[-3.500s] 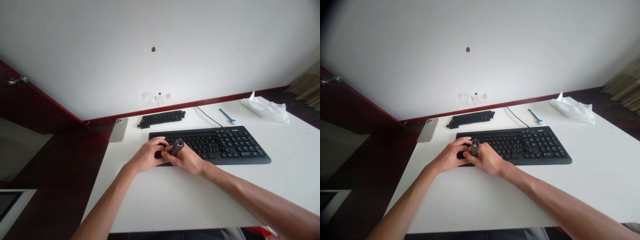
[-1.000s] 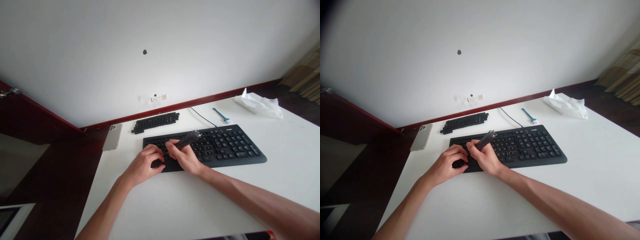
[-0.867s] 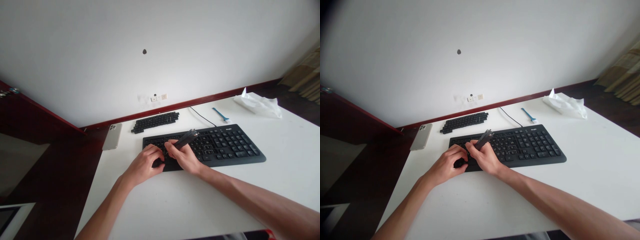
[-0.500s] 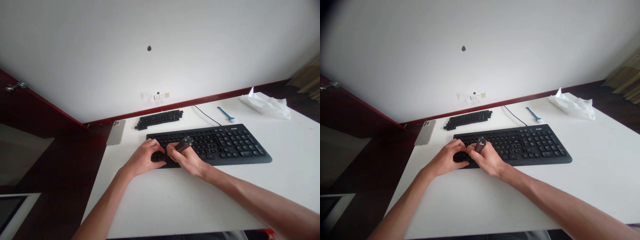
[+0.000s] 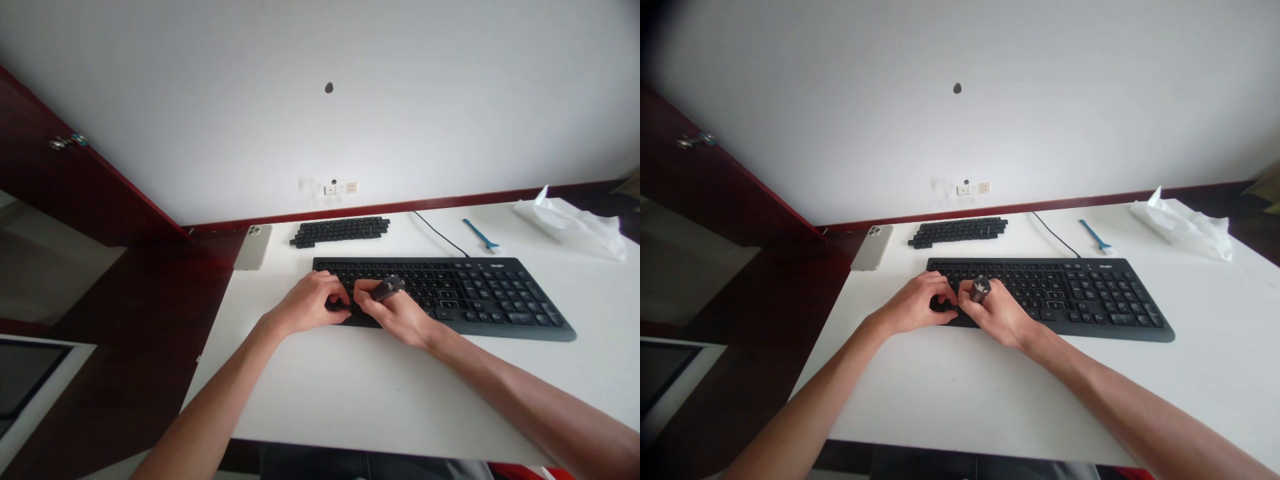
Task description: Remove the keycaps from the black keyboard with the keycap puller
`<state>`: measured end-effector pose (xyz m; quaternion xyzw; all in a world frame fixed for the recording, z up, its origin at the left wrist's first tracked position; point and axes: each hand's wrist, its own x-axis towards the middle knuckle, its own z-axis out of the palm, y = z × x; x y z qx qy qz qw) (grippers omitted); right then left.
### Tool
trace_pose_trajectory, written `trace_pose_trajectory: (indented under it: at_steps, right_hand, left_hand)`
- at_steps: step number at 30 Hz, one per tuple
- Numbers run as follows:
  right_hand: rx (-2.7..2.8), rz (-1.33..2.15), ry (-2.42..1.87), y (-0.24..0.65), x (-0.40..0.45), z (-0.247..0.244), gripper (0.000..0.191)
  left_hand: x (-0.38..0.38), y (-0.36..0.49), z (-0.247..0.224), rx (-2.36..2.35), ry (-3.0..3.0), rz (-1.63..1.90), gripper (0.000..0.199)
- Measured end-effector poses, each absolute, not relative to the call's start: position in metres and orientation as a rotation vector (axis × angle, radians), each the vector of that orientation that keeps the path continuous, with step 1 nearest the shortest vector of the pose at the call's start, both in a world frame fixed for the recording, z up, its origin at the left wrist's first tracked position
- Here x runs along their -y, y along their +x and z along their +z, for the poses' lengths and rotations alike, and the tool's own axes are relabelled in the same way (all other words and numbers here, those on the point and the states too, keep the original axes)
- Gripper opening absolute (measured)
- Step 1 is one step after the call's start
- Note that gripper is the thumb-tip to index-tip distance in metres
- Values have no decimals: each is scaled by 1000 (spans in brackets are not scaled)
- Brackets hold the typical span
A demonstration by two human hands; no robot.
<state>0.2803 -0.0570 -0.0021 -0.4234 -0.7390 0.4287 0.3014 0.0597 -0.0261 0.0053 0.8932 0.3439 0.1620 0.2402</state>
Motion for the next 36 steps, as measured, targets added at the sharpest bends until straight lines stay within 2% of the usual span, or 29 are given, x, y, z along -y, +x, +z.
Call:
trace_pose_trajectory:
  at_steps: [13,20,24,29,36]
  right_hand:
    - [1913,1382,-953,278,50,-1,44]
    - [1992,1265,-920,272,52,-1,43]
    - [2009,1121,-1016,269,54,-6,38]
    - [1974,1132,-1048,270,53,-10,34]
    - [1956,1169,-991,271,53,-5,39]
  left_hand:
    - [30,63,10,-971,2403,433,18]
    - [32,73,-1,-1004,2541,432,27]
    - [35,78,0,-1040,2570,370,22]
    - [37,83,4,-1071,2578,317,18]
    - [36,82,6,-1033,2587,314,20]
